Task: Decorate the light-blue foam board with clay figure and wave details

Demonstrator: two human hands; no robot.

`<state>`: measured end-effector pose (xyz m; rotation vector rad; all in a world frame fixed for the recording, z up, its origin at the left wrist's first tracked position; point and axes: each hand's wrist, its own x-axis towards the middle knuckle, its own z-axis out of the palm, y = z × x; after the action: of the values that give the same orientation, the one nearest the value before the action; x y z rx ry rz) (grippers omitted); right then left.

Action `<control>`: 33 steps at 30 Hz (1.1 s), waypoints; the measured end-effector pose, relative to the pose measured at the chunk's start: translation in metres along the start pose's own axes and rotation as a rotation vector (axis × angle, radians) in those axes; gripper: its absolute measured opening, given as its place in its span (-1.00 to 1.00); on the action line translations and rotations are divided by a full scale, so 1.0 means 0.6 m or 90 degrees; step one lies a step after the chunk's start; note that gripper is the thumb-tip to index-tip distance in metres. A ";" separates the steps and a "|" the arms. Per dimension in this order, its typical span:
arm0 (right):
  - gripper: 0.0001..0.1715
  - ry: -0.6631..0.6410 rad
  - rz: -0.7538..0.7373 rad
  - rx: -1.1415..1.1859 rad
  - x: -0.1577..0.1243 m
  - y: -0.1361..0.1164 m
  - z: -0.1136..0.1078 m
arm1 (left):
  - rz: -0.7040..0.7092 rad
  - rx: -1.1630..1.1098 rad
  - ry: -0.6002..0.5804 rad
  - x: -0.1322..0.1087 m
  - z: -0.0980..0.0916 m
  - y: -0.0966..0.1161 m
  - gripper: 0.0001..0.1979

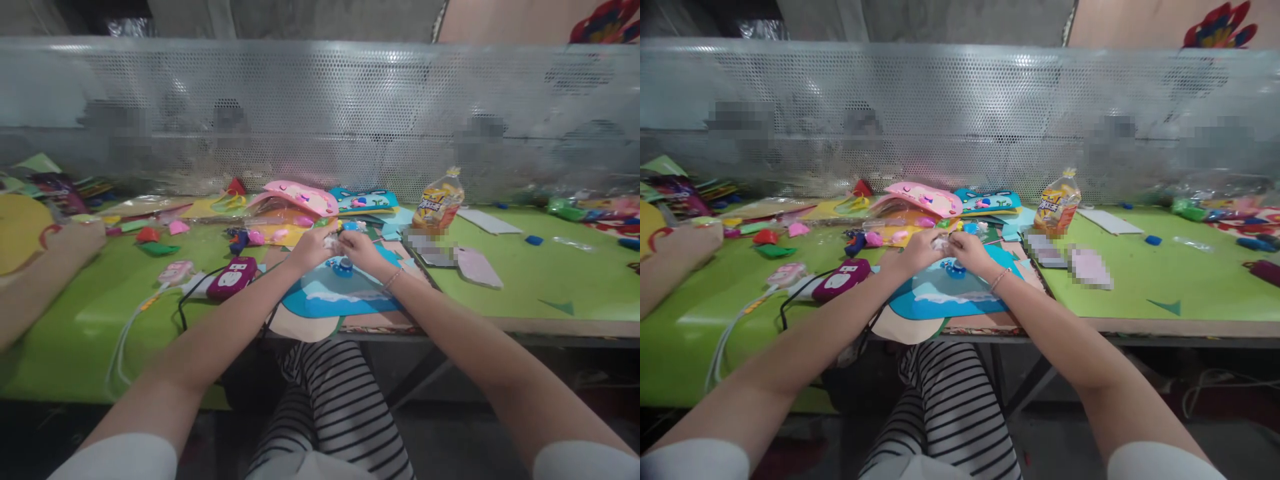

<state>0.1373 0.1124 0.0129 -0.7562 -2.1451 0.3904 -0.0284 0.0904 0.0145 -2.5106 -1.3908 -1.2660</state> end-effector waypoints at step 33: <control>-0.54 0.155 0.183 0.178 0.003 0.032 -0.016 | -0.606 -0.891 -0.023 0.016 -0.019 0.012 -0.94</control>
<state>0.1512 0.1286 0.0105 -0.9016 -1.7141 0.6953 -0.0279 0.0883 0.0311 -2.1879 -2.3685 -3.2989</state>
